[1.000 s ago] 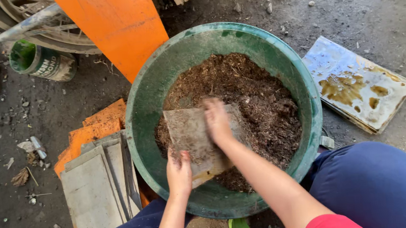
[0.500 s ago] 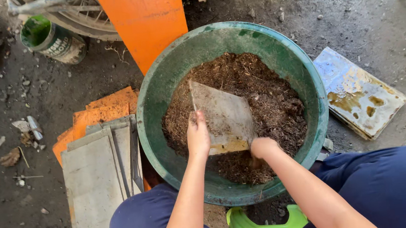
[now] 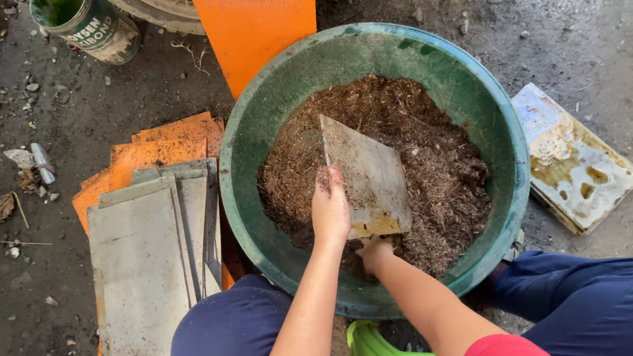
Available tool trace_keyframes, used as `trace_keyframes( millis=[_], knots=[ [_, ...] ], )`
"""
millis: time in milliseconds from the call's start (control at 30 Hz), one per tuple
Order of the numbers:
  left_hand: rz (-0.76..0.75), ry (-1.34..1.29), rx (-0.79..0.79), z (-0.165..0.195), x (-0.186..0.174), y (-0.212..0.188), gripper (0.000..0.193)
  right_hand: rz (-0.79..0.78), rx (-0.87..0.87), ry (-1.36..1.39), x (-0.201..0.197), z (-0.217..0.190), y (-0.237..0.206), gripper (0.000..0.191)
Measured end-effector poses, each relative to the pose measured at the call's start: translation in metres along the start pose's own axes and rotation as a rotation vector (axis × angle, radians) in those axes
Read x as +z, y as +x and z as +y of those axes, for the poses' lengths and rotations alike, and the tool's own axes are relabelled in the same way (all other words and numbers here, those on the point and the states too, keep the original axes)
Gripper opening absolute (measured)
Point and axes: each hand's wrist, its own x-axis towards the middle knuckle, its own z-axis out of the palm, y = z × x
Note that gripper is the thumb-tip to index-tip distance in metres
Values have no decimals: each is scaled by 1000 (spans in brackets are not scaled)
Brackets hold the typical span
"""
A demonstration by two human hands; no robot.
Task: The person scrubs rectangular tiles with a handful of dark soil or compost inside a green basin. They repeatedly rub the soil onto the tile surfaces, flip the tiles over, and continue scrubbing both sides before placing them back into the basin.
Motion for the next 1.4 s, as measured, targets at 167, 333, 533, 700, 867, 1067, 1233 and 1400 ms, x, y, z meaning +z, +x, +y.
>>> trace_keyframes(
  millis=[167, 333, 533, 700, 867, 1067, 1233, 1400],
  knots=[
    [16, -234, -121, -28, 1, 14, 79, 128, 56, -69, 36, 9, -16, 68],
    [-14, -461, -169, -43, -3, 26, 82, 365, -73, 10, 51, 36, -33, 54],
    [-24, -419, -235, -40, 3, 34, 83, 505, -269, 346, 21, 79, -116, 51],
    [-96, -379, -330, -22, -2, 33, 85, 709, -162, 748, -53, 101, -179, 61],
    [-96, -303, -447, 1, 1, 19, 85, 939, -4, 1182, -97, 46, -189, 67],
    [-168, -318, -249, 4, -1, 12, 85, 1393, -136, 1095, -116, -15, -151, 49],
    [-197, -259, -46, -9, -3, 14, 86, 1461, -235, 1103, -154, 8, -112, 47],
    [-130, -84, -53, -17, -7, 6, 86, 1358, -94, 1141, -192, 48, -62, 38]
  ],
)
